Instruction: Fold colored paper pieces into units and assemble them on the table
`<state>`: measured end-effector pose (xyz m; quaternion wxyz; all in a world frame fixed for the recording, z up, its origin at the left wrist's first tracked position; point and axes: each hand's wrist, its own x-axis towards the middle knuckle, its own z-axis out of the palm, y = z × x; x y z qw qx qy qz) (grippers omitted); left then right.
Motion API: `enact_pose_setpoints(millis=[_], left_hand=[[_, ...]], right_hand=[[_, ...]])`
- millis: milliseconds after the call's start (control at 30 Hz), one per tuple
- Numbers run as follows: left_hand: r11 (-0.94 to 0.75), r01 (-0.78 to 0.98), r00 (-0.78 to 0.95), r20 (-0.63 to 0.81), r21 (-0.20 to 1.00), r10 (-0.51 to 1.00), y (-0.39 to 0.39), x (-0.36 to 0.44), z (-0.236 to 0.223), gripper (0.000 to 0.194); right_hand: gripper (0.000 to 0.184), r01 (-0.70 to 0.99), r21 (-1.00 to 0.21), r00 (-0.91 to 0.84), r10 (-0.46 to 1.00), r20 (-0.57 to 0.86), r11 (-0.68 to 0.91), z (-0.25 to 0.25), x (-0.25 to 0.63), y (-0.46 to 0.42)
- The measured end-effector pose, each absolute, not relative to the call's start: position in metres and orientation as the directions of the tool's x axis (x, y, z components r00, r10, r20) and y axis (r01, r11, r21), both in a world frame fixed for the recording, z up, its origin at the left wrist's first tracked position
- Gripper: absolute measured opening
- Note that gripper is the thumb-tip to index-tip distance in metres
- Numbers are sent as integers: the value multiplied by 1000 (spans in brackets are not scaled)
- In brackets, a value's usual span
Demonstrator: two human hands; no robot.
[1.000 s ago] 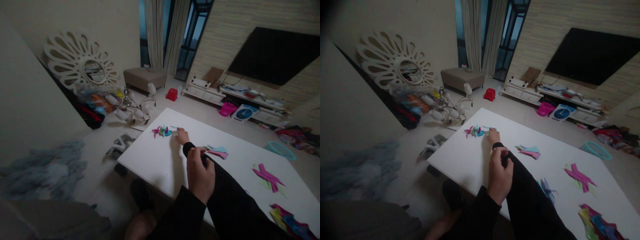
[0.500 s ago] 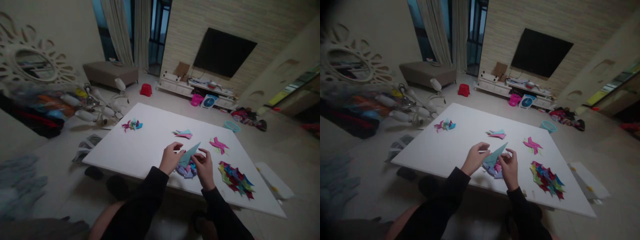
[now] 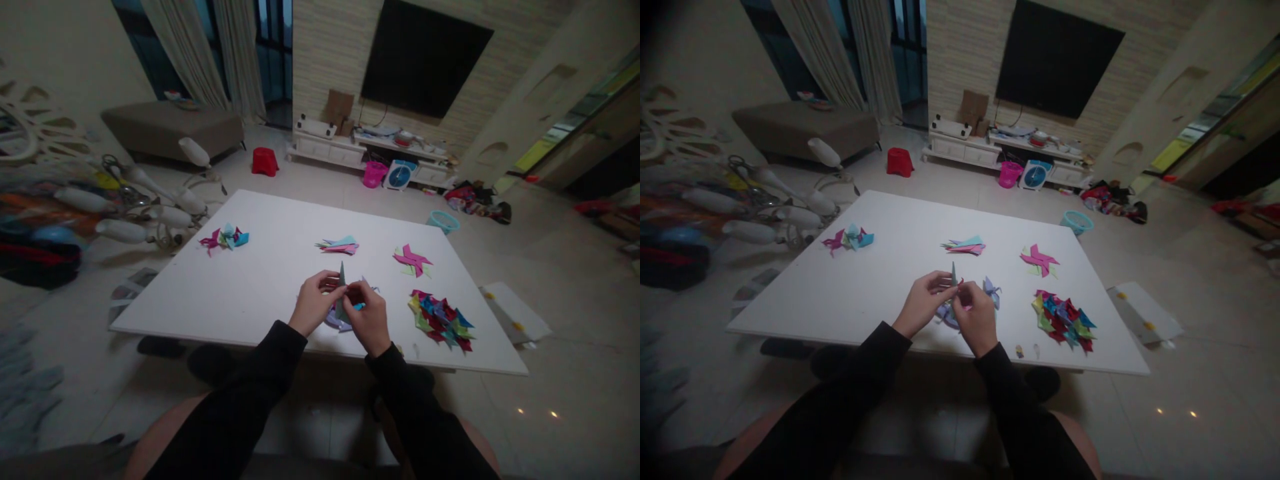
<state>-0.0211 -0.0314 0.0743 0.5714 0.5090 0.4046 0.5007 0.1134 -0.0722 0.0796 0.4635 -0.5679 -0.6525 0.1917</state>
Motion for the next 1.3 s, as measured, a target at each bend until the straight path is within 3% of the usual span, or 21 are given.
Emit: enact_pose_setpoints(millis=[333, 567, 767, 1100, 1300], left_hand=[[108, -284, 218, -46, 953, 975, -37, -21, 80, 46], [159, -387, 289, -44, 908, 956, -38, -27, 87, 50], [129, -369, 288, -19, 921, 958, -36, -29, 85, 49], [131, -337, 274, -36, 932, 961, -35, -27, 82, 51], [79, -280, 226, -15, 957, 974, -34, -28, 79, 38]], right_hand=[[7, 548, -788, 50, 929, 367, 282, 86, 111, -76], [19, 348, -912, 90, 960, 265, 219, 88, 113, -71], [21, 264, -947, 108, 970, 219, 184, 85, 115, -69], [19, 374, -903, 91, 960, 264, 213, 89, 111, -74], [15, 415, -882, 98, 953, 287, 223, 90, 111, -75]])
